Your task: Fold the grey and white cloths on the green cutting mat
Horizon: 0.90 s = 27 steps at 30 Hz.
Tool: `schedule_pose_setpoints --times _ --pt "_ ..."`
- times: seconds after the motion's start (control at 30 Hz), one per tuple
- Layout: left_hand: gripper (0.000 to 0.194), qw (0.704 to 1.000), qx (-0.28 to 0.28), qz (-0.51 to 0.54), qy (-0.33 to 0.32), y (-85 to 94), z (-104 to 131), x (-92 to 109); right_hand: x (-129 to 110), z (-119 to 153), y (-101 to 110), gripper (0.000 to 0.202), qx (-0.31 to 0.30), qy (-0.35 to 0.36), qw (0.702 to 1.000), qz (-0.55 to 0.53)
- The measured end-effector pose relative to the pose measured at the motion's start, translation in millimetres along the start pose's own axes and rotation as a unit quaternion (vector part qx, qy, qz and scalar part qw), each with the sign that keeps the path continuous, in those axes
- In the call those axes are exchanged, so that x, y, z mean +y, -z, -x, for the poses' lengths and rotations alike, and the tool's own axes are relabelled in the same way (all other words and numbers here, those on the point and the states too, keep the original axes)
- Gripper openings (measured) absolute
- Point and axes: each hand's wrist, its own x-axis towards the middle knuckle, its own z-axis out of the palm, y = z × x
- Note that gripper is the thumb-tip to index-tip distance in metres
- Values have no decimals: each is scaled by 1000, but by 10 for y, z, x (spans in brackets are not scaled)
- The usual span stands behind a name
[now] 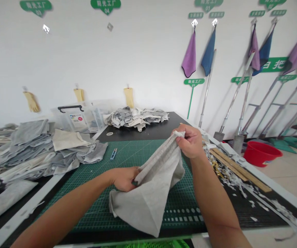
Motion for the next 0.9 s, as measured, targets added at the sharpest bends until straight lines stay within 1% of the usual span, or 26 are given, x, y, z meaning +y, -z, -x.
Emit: schedule_pose_setpoints --times 0.07,0.1,0.13,0.2,0.27,0.33,0.4,0.53,0.63,0.77,0.9 --pt "19 998 -56 31 12 22 20 17 21 2 40 23 12 5 1000 -12" --pt "21 997 -68 31 28 46 28 25 29 4 56 24 15 4 1000 -13" --pt "22 996 -68 22 48 77 35 32 35 7 69 25 17 2 1000 -11" --pt "21 995 -41 -12 88 159 53 44 42 11 90 30 23 -3 1000 -4" --pt "17 992 -5 -60 113 268 83 53 41 11 111 35 33 -10 999 -4" --pt "16 987 19 -110 117 401 126 61 36 5 139 38 48 -7 999 -14" --pt "18 979 35 -165 118 550 178 74 31 -7 176 37 62 9 998 -26" --pt "20 950 84 -265 142 824 284 144 40 -42 270 32 95 46 993 -44" --pt "19 940 115 -298 121 947 346 243 71 -72 349 30 126 50 990 -44" --pt "22 927 148 -337 76 1025 411 372 107 -140 441 25 164 58 984 -42" --pt "21 907 194 -371 32 1115 468 442 74 -272 490 25 189 84 978 -21"
